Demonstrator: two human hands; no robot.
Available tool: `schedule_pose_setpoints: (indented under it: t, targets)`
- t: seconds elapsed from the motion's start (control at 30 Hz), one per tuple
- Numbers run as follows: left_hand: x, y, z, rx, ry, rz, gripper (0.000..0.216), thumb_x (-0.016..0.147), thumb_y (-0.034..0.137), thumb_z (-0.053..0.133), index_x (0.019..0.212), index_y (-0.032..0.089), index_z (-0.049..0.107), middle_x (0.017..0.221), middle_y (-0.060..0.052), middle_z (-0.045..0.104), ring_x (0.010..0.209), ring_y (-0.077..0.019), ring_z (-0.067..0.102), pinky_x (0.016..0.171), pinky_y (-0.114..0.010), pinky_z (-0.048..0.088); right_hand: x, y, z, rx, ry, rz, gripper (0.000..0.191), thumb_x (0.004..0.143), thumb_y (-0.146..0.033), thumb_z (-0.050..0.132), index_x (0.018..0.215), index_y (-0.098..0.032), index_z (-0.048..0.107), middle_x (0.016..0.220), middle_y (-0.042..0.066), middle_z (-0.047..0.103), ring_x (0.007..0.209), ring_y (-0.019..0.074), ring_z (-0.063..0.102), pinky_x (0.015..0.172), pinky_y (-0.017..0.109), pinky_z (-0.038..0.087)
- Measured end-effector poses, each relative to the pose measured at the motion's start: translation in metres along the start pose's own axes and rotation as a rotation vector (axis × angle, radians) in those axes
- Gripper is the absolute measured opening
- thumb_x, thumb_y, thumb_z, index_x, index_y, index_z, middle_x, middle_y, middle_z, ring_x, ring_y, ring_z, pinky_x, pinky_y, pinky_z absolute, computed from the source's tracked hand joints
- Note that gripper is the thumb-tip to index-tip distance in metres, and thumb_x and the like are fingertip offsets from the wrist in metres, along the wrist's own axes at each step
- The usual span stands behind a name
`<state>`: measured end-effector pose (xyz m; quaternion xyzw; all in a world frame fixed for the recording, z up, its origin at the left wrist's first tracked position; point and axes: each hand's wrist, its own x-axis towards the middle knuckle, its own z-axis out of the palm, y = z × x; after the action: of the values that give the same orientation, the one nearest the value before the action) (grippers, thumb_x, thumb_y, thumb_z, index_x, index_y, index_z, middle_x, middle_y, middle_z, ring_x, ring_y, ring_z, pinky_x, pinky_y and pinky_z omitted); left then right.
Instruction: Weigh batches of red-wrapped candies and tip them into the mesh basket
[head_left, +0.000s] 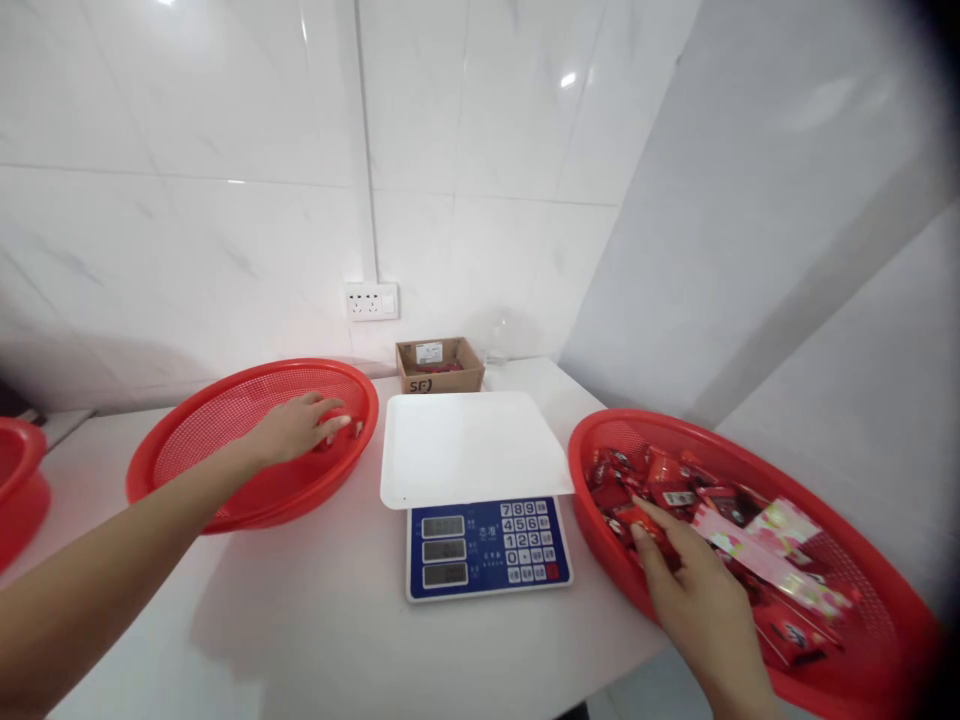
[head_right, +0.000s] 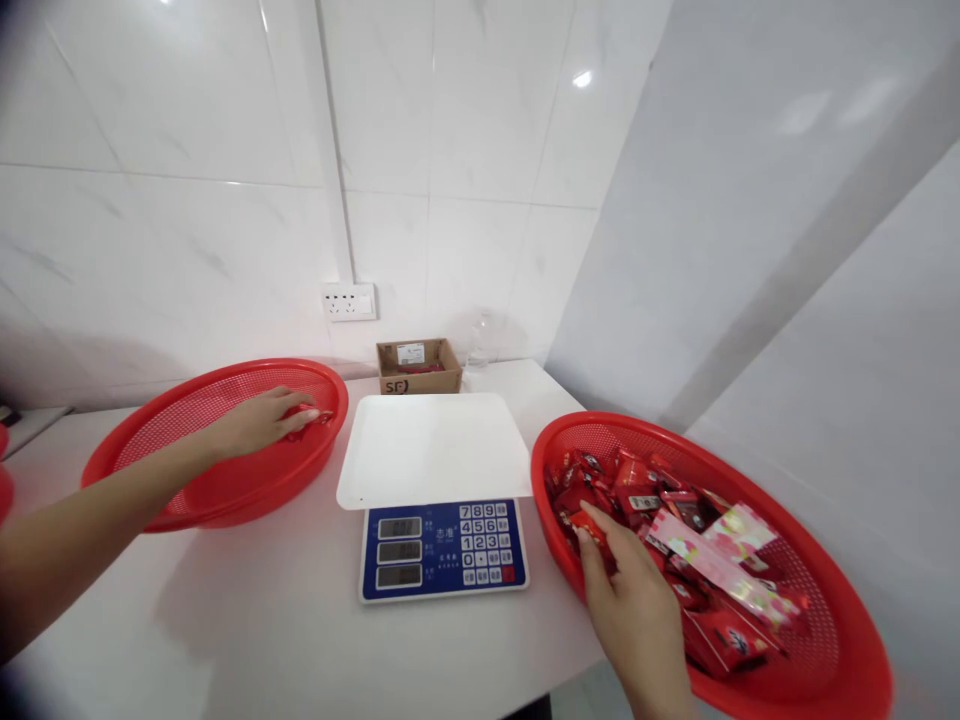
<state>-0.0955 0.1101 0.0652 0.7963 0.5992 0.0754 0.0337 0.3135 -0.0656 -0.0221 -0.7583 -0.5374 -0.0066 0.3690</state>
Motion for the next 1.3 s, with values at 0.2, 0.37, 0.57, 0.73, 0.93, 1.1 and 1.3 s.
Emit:
schedule_pose_setpoints:
  t: [0.2,0.37,0.57,0.73,0.93,1.1,1.3]
  targets:
    - [-0.027,0.004,0.022,-0.157,0.247,0.045,0.049,0.085,0.051,0.033,0.116,0.020,0.054,0.126,-0.011,0.052,0.118,-0.0293,0.046,0.096,-0.046,0.038,0.012,-0.020,0.003,0.046,0.035,-0.002,0.044,0.081,-0.041,0.044,0.115,-0.015,0.056,0.116,0.013,0.061,0.106,0.0266,0.057,0.090,0.042,0.045]
    - [-0.036,0.063,0.046,-0.387,0.443,0.191,0.043,0.087,0.048,0.036,0.117,0.022,0.051,0.124,-0.009,0.055,0.122,-0.0275,0.044,0.101,-0.047,0.035,0.029,-0.069,0.033,0.208,-0.107,-0.186,0.033,0.081,-0.023,0.048,0.112,-0.017,0.057,0.112,0.011,0.062,0.103,0.0214,0.057,0.093,0.038,0.044]
    - [-0.029,0.104,0.064,-0.537,0.386,0.326,0.044,0.087,0.049,0.037,0.121,0.023,0.049,0.128,-0.007,0.052,0.127,-0.0257,0.038,0.101,-0.044,0.035,0.070,-0.065,0.032,0.087,-0.211,-0.295,0.050,0.084,-0.020,0.048,0.133,-0.019,0.039,0.135,0.009,0.043,0.124,0.0198,0.040,0.104,0.037,0.032]
    - [-0.021,0.105,0.063,-0.611,0.373,0.262,0.046,0.085,0.053,0.038,0.118,0.023,0.050,0.126,-0.007,0.054,0.123,-0.0266,0.043,0.098,-0.043,0.038,0.089,-0.013,0.003,-0.228,-0.556,-0.046,0.056,0.085,-0.027,0.048,0.137,-0.012,0.034,0.139,0.016,0.040,0.126,0.0271,0.038,0.104,0.041,0.029]
    - [-0.017,0.105,0.066,-0.644,0.319,0.279,0.046,0.084,0.055,0.039,0.116,0.024,0.052,0.126,-0.006,0.054,0.125,-0.0260,0.041,0.098,-0.041,0.037,0.072,0.012,-0.014,-0.250,-0.977,-0.064,0.043,0.075,-0.020,0.056,0.118,-0.023,0.059,0.125,0.005,0.057,0.105,0.0239,0.057,0.087,0.031,0.045]
    - [-0.013,0.099,0.071,-0.627,0.283,0.237,0.046,0.083,0.055,0.040,0.118,0.027,0.051,0.126,-0.004,0.054,0.120,-0.0267,0.046,0.091,-0.038,0.044,0.068,0.014,-0.045,-0.362,-1.229,-0.096,0.041,0.070,-0.019,0.056,0.111,-0.022,0.064,0.107,0.006,0.066,0.093,0.0250,0.061,0.077,0.032,0.046]
    - [-0.011,0.097,0.079,-0.589,0.270,0.279,0.044,0.084,0.053,0.039,0.115,0.026,0.053,0.125,-0.005,0.056,0.122,-0.0278,0.044,0.090,-0.040,0.045,0.051,0.021,-0.027,-0.508,-0.949,-0.077,0.054,0.073,-0.011,0.051,0.126,-0.025,0.052,0.126,0.014,0.052,0.102,0.0307,0.057,0.077,0.040,0.045]
